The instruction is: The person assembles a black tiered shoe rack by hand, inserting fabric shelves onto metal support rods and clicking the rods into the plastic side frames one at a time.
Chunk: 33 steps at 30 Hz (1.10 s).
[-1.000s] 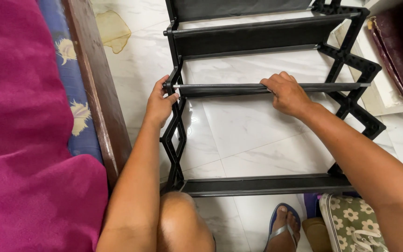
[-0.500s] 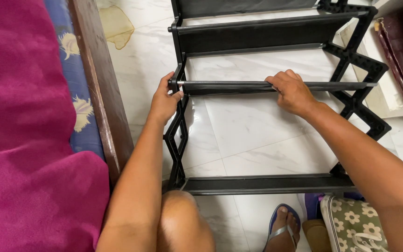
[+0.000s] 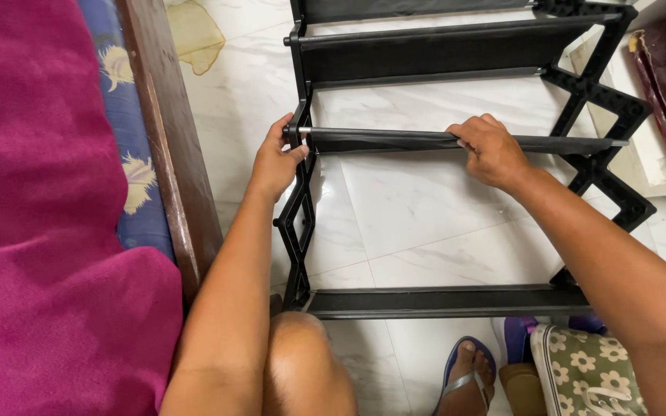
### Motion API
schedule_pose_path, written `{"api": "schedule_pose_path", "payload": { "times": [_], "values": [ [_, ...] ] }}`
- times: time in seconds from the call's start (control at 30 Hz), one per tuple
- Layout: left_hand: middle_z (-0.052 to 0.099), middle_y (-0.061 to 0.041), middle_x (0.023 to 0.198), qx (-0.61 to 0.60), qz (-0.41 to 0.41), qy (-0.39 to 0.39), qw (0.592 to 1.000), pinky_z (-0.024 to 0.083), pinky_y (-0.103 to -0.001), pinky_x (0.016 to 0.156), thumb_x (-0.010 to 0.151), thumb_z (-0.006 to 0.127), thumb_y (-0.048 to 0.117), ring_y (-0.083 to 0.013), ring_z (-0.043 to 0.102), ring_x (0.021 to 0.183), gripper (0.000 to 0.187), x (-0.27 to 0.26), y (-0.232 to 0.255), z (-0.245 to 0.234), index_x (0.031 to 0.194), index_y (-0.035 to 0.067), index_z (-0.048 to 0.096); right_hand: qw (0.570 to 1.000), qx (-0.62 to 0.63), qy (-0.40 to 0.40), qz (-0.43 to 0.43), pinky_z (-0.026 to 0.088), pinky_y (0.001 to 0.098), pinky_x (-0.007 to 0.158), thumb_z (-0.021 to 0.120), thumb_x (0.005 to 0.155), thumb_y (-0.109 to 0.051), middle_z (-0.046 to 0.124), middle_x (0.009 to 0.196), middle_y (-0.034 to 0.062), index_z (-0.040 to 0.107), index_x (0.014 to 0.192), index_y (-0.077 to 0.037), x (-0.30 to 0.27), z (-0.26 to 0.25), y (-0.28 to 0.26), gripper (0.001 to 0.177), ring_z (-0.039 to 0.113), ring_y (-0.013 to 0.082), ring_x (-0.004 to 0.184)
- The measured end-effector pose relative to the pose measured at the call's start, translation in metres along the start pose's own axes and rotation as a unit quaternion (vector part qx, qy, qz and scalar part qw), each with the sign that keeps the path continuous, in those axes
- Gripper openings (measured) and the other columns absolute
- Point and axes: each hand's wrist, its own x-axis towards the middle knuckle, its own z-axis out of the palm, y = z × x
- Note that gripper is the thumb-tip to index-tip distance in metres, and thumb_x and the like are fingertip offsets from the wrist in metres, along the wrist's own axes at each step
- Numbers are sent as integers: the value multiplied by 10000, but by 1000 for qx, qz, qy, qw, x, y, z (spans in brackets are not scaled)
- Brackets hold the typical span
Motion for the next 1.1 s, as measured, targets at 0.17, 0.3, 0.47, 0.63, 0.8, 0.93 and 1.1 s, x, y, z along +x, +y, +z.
{"api": "schedule_pose_path", "payload": {
  "times": [0.17,0.3,0.47,0.63,0.8,0.93,1.1],
  "values": [
    [789,-116,1650,4,2,-2,1000,641,-414,1232,1151,788,-1,-250,814,1429,867,4,-1,2,1910,235,442,1000,1,5,-13,563,473,1149,698,1148,85,760,1180,74,866,1472,-76,0,3,0,399,654,308,1173],
    [778,-112,1660,20,5,-6,1000,659,-423,1226,1147,791,16,-262,811,1456,872,5,-3,5,1908,251,438,1000,-9,-4,-7,568,461,1157,662,1058,174,755,1172,66,865,1482,-81,1,3,-3,535,650,306,1173],
    [776,-106,1675,53,-2,5,999,659,-424,1234,1158,809,57,-279,784,1519,866,2,4,8,1907,270,430,999,-43,-2,-12,574,446,1156,648,974,213,771,1242,55,857,1519,-98,8,6,-2,661,651,307,1201],
    [751,-139,1695,113,11,10,994,624,-507,1290,1162,777,114,-352,775,1544,875,-7,17,12,1928,287,390,998,-54,-7,-17,561,458,1199,652,952,205,774,1302,62,843,1547,-118,13,3,0,704,650,318,1252],
    [419,-423,1868,380,180,127,898,220,-868,1336,1010,939,156,-574,376,1794,1076,-8,52,44,1934,150,389,997,-59,1,-41,520,513,1219,703,905,155,773,1340,101,819,1573,-100,14,-5,12,724,656,358,1273],
    [645,-228,1788,500,364,-18,785,222,-868,1430,1009,857,207,-494,459,1779,930,4,89,149,1844,97,463,996,-52,28,-74,511,539,1172,772,861,95,787,1340,124,827,1550,-92,12,6,24,716,662,397,1293],
    [764,-177,1498,488,209,-160,832,395,-710,1414,1135,728,72,-418,736,1410,808,19,110,302,1901,179,491,993,-8,32,-113,566,534,1188,832,907,45,804,1295,139,898,1249,-76,8,9,51,369,688,412,1285]
  ]
}}
